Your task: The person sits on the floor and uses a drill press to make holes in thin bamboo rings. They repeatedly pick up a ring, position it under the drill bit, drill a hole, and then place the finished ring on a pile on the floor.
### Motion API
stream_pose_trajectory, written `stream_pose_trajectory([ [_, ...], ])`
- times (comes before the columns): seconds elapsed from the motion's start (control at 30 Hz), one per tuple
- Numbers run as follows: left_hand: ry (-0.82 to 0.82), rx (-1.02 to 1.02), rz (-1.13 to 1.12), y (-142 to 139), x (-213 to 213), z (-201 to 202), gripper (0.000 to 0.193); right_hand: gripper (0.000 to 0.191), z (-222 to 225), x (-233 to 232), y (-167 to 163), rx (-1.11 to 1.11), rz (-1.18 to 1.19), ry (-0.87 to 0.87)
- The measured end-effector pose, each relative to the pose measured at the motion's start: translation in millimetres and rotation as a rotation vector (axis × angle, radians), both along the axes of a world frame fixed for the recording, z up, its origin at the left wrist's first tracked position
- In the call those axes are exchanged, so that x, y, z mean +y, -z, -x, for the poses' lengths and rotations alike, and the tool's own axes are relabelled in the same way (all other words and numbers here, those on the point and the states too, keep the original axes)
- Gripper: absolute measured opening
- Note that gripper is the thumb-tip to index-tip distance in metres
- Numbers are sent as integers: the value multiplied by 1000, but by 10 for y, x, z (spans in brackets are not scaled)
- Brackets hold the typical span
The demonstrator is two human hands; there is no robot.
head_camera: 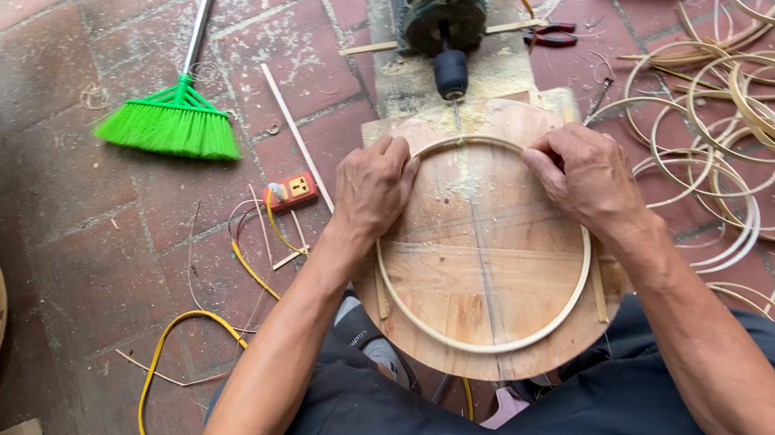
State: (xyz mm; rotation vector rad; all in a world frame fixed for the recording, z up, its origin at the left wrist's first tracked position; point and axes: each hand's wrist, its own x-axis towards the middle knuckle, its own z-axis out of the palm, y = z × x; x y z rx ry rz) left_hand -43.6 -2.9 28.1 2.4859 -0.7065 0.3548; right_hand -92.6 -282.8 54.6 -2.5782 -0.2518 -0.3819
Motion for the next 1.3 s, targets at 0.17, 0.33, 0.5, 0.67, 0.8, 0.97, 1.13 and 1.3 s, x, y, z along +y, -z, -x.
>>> stream_pose_trajectory([
  [0.17, -47, 103, -56, -123, 52, 319, 18, 31, 406, -471, -349, 276, -78, 145],
  [0.33, -118, 227, -137, -310, 50, 495, 16, 44, 746, -542, -446, 678, 208, 231],
  [0.5, -63, 366, -232, -441, 28, 636, 26, 38, 904, -455, -402, 591, 197, 250],
  [0.67, -8, 296, -72, -362, 8, 592, 23, 28, 846, -375, -344, 450, 113, 245],
  [0.8, 11, 308, -113, -341, 51, 499, 21, 23, 753, -249, -306, 299, 95, 180],
  [0.97, 46, 384, 18, -455, 148, 510, 20, 17, 821, -296, -349, 170, 78, 143],
  [1.13, 136, 331, 42, -444, 115, 447, 20, 14, 770, -288, -290, 13, 100, 97],
  [1.3, 89, 314, 17, -234, 145, 288, 20, 12, 484, -66, -68, -164, 119, 37],
])
